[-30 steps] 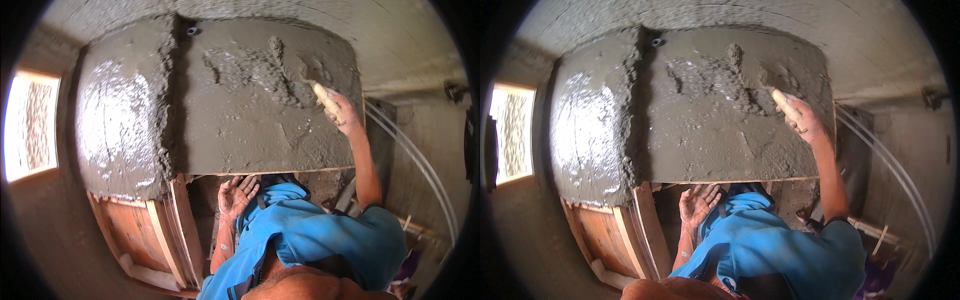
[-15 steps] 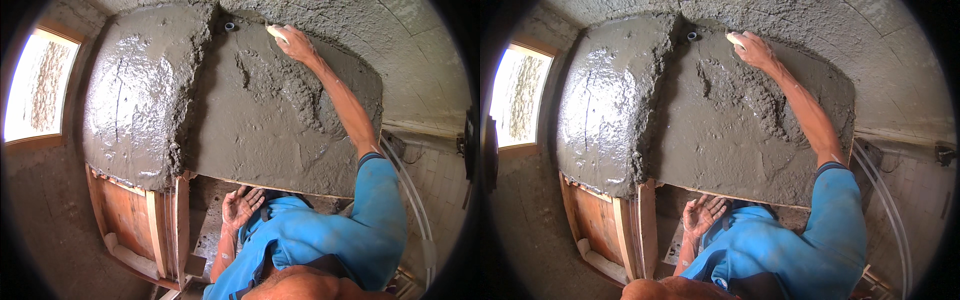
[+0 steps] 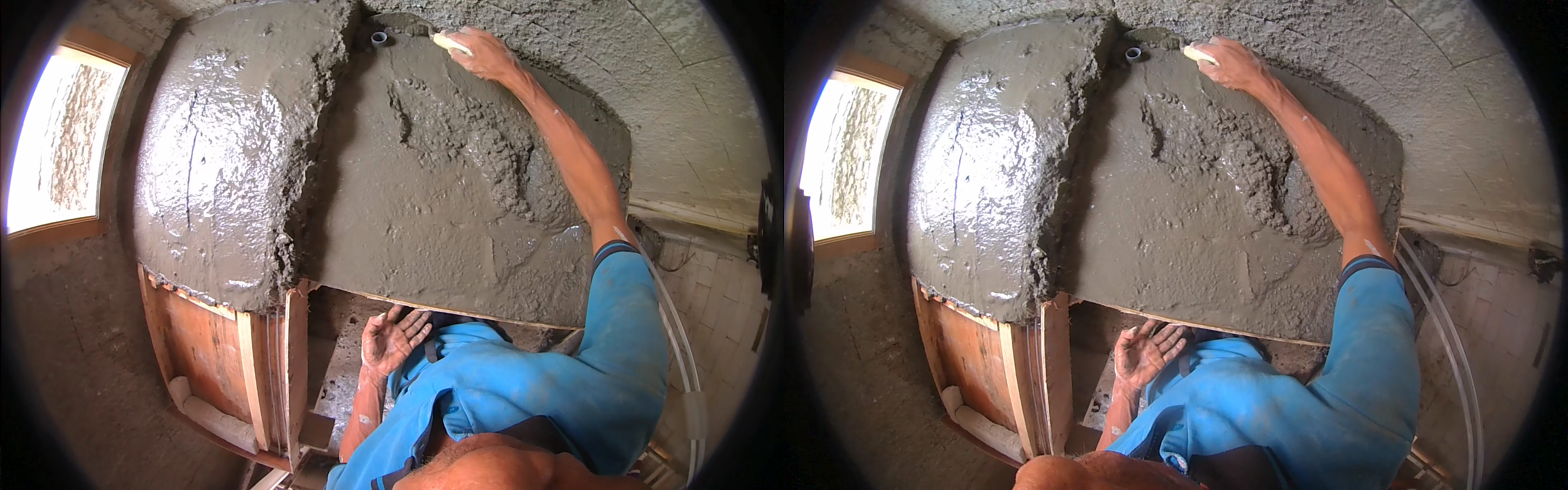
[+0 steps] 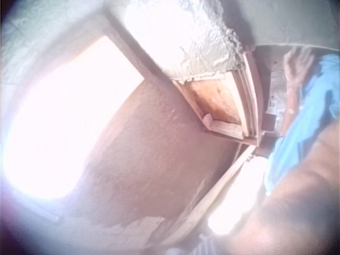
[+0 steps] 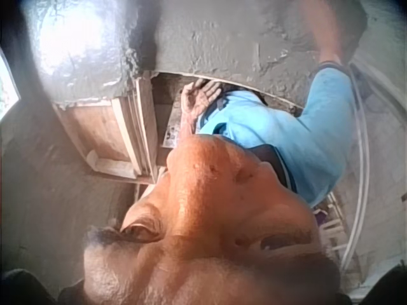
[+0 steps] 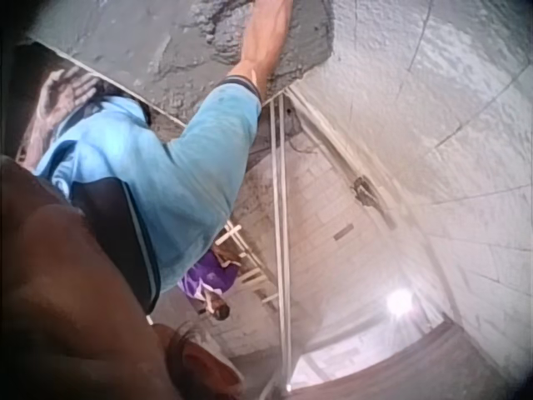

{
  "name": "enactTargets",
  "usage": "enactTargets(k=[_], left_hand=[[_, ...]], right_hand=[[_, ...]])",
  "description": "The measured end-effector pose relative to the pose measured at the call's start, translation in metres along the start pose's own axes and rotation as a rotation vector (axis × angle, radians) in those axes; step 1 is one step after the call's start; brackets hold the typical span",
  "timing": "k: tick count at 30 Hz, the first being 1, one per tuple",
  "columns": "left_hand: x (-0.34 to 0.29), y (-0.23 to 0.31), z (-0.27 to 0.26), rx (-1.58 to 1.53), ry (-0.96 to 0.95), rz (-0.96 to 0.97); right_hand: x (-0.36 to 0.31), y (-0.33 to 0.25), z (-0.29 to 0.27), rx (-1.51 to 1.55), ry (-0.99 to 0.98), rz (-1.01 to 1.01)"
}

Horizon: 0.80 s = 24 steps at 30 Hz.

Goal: The person applies wet cement to a ceiling surface using a trowel and a wooden float. They scoop cement from a bucket, spread it across the ceiling, and smooth the surface with the float. The person works on a wooden scaffold while another person is visible in the background.

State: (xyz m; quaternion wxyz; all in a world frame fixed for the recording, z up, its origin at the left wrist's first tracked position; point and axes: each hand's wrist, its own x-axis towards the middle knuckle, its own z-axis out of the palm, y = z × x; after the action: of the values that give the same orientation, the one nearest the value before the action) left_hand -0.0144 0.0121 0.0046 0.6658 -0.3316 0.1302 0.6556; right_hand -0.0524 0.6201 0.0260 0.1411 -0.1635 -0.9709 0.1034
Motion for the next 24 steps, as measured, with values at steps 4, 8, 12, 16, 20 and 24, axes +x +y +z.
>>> enactTargets(k=[4, 8, 12, 16, 20, 24], left_hand=[[0.002, 0.001, -0.008, -0.003, -0.035, -0.001], [0.000, 0.001, -0.003, 0.033, -0.023, 0.003], [0.001, 0.000, -0.003, 0.009, -0.016, 0.000], [0.001, 0.000, -0.002, 0.011, -0.008, 0.001], [0.002, 0.002, -0.003, 0.027, -0.021, -0.011], [0.000, 0.000, -0.004, 0.035, -0.010, 0.011]], right_hand=[[-0.004, 0.001, 0.003, 0.042, 0.047, 0.053], [-0.007, -0.005, 0.003, 0.050, 0.045, 0.060], [-0.008, 0.001, 0.006, -0.029, 0.011, 0.005], [-0.012, -0.004, 0.004, 0.091, 0.054, 0.084], [-0.020, 0.004, 0.000, 0.001, 0.139, 0.002], [-0.043, -0.062, -0.036, 0.724, -0.042, 0.627]])
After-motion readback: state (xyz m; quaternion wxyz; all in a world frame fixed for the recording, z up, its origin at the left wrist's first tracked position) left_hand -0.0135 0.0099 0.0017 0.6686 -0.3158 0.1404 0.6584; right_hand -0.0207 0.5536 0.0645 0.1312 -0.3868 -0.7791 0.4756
